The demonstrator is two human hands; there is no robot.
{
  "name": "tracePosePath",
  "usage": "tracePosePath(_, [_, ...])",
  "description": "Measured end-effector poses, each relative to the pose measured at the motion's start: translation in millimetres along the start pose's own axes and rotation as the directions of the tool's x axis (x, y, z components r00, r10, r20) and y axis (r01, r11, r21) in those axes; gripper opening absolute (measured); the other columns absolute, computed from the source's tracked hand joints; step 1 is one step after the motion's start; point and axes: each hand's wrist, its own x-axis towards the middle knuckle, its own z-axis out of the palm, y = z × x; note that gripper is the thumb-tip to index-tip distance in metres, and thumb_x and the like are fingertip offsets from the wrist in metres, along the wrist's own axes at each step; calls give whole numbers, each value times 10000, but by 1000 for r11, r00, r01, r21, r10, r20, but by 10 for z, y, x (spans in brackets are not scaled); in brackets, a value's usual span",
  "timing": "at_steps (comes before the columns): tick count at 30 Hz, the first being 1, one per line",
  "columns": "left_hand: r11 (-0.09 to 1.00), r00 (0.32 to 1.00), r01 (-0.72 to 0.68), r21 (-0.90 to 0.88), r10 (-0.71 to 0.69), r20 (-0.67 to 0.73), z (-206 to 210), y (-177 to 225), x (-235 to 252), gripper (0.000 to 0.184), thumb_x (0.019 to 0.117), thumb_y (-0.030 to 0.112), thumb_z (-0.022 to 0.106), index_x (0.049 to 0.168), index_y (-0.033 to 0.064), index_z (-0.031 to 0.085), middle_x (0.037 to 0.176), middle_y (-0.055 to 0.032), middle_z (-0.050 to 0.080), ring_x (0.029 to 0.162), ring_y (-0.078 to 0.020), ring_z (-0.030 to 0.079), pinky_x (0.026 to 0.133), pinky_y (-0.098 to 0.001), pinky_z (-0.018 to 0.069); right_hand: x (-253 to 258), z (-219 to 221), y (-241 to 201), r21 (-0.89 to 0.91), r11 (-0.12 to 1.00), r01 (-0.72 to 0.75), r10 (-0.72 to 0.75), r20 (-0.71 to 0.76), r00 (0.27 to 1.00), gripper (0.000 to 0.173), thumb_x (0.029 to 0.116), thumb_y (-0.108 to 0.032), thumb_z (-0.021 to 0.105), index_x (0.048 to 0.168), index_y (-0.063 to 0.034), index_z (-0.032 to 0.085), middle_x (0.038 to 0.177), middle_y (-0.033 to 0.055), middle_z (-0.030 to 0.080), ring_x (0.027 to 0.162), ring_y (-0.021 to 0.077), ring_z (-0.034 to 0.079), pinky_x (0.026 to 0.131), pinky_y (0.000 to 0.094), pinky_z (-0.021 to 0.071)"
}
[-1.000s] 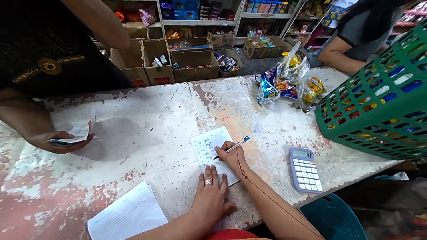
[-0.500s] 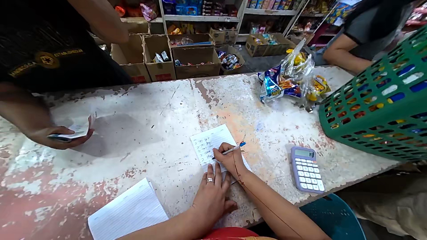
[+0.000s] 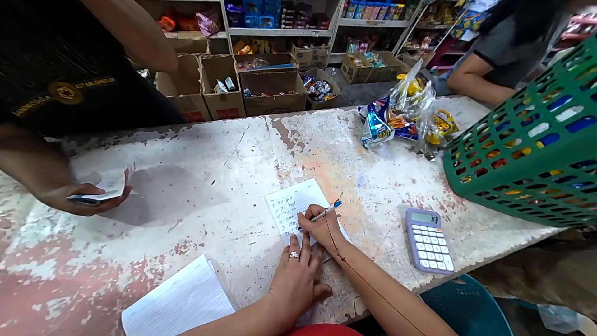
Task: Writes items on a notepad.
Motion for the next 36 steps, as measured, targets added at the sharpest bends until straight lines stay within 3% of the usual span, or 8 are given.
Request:
tracePosePath(5, [1000,1000,0,23,1,-23,40,-8,4,923,931,766,402,1599,131,354,1637,-296,258,1464,-502,346,1104,-587,397,-1,-16,40,79,997,25,-18,-91,996,298,900,-120,661,641,-125,513,570,-97,462,521,-31,437,521,163,373])
tracePosePath(8, [999,990,-31,-9,30,-140,113,-39,19,895,928,752,425,1544,102,451,1595,-312,335,1472,-464,365,1143,-585,372,12,-94,74,105,994,8,4,-112,994,276,900,-131,677,661,-119,540,571,-89,516,519,-26,505,533,165,441])
tracePosePath(16, [998,974,-59,-21,53,-219,153,-66,35,863,922,743,452,1487,95,527,1554,-327,392,1445,-468,409,1125,-579,408,1,-72,101,1,999,35,-35,-74,997,285,875,-175,662,631,-140,518,555,-107,450,511,-27,425,512,184,350])
tracePosePath(23, [998,971,-60,7,60,-233,177,-92,62,882,923,751,425,1523,108,488,1581,-294,376,1440,-447,425,1117,-560,414,3,-83,66,-33,999,10,-13,-101,995,285,870,-166,656,628,-144,507,563,-100,455,521,-19,439,523,188,369])
tracePosePath(26, [998,960,-65,16,66,-272,190,-110,74,865,919,740,445,1495,99,525,1559,-281,421,1412,-437,467,1092,-546,444,18,-77,73,14,1000,10,-8,-135,991,305,871,-138,674,616,-145,507,559,-102,456,520,-26,438,520,172,363])
tracePosePath(34, [998,972,-67,-13,63,-225,144,-111,57,861,931,727,455,1499,82,511,1581,-284,384,1445,-434,425,1119,-543,421,17,-104,68,-38,999,1,-6,-121,993,302,870,-132,648,617,-151,484,562,-107,415,524,-21,399,519,184,329])
tracePosePath(36, [997,977,-67,-36,59,-204,122,-108,53,799,962,664,475,1497,71,507,1587,-285,373,1460,-432,404,1134,-548,405,28,-106,71,-37,999,4,-9,-138,990,294,872,-125,639,622,-149,485,565,-106,413,525,-22,397,519,182,328])
